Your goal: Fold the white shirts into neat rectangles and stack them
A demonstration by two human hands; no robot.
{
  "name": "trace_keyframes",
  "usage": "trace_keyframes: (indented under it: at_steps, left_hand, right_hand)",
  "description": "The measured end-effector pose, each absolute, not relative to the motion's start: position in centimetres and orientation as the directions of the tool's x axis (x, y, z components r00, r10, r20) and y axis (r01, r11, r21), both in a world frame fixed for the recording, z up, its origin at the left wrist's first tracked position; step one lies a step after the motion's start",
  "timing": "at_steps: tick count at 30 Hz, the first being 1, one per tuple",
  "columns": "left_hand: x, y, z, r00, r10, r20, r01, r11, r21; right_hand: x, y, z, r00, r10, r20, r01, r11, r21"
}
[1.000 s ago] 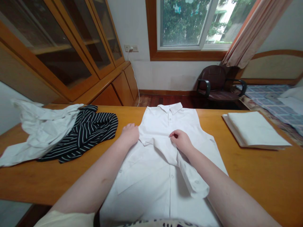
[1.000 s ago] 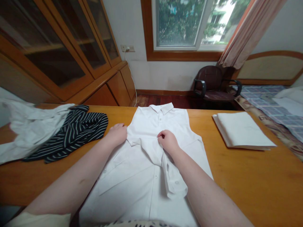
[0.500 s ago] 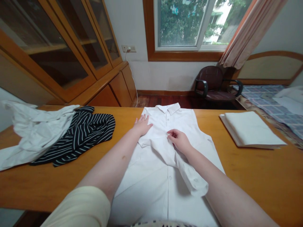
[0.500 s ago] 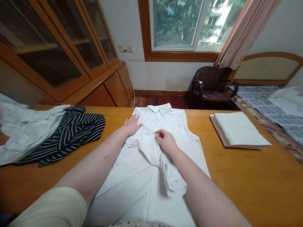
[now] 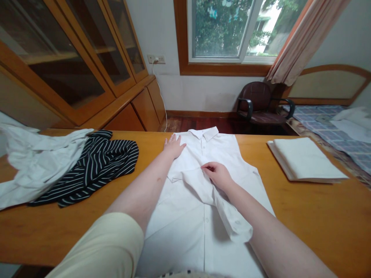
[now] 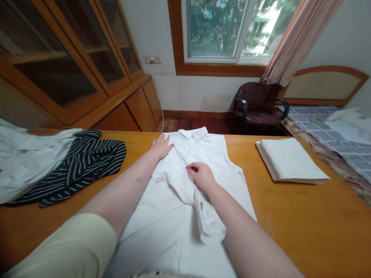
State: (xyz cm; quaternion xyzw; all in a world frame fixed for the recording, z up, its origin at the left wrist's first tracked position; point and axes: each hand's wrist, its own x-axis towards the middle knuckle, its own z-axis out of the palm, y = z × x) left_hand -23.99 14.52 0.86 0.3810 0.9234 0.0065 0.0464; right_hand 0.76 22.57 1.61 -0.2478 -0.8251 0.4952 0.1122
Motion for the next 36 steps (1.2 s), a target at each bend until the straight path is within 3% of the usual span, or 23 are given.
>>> trace_keyframes:
  at_steps: [13, 17, 21, 24, 27, 29, 31, 34, 36]
  left_hand:
    - [-24.5, 14.2, -0.2, -0.735, 0.678, -0.016, 0.676, 0.734, 0.06]
    - [-24.7, 14.2, -0.3, -0.731, 0.682, -0.009, 0.68, 0.73, 0.061]
    - [-24.7, 14.2, -0.3, -0.732, 0.681, -0.003, 0.679, 0.731, 0.07]
    - [-24.6, 14.2, -0.2, -0.731, 0.682, 0.003, 0.68, 0.73, 0.069]
    - [-24.5, 14.2, -0.2, -0.735, 0.678, -0.007, 0.676, 0.734, 0.074]
    - [-24.5, 14.1, -0.2, -0.737, 0.676, -0.007, 0.674, 0.735, 0.076]
    - [-24.5, 14.1, -0.2, -0.736, 0.677, 0.0, 0.676, 0.734, 0.073]
    - [-24.5, 14.1, -0.3, -0.732, 0.682, 0.01, 0.68, 0.729, 0.073]
    - [-24.5, 14.1, -0.4, -0.731, 0.682, 0.013, 0.681, 0.728, 0.075]
  right_hand:
    - [1.0, 22.6, 2.3, -0.887, 0.454, -0.078, 0.256, 0.346, -0.903]
    - [1.1, 22.6, 2.6, -0.876, 0.436, -0.208, 0.367, 0.32, -0.873]
    - [1.4, 23.0, 3.3, -0.801, 0.477, -0.362, 0.453, 0.089, -0.887]
    - [2.1, 23.9, 4.5, -0.734, 0.523, -0.433, 0.421, -0.149, -0.895]
    - [3.3, 24.8, 5.9, -0.736, 0.437, -0.517, 0.445, -0.264, -0.856]
    - [4.6, 24.9, 6.7, -0.773, 0.319, -0.548, 0.527, -0.156, -0.835]
    - [6.1, 24.4, 7.2, -0.812, 0.209, -0.545, 0.572, 0.098, -0.815]
    - [8.3, 22.8, 7.4, -0.84, 0.248, -0.482, 0.541, 0.433, -0.721]
    - [9.4, 21.7, 7.1, -0.862, 0.312, -0.4, 0.508, 0.527, -0.682]
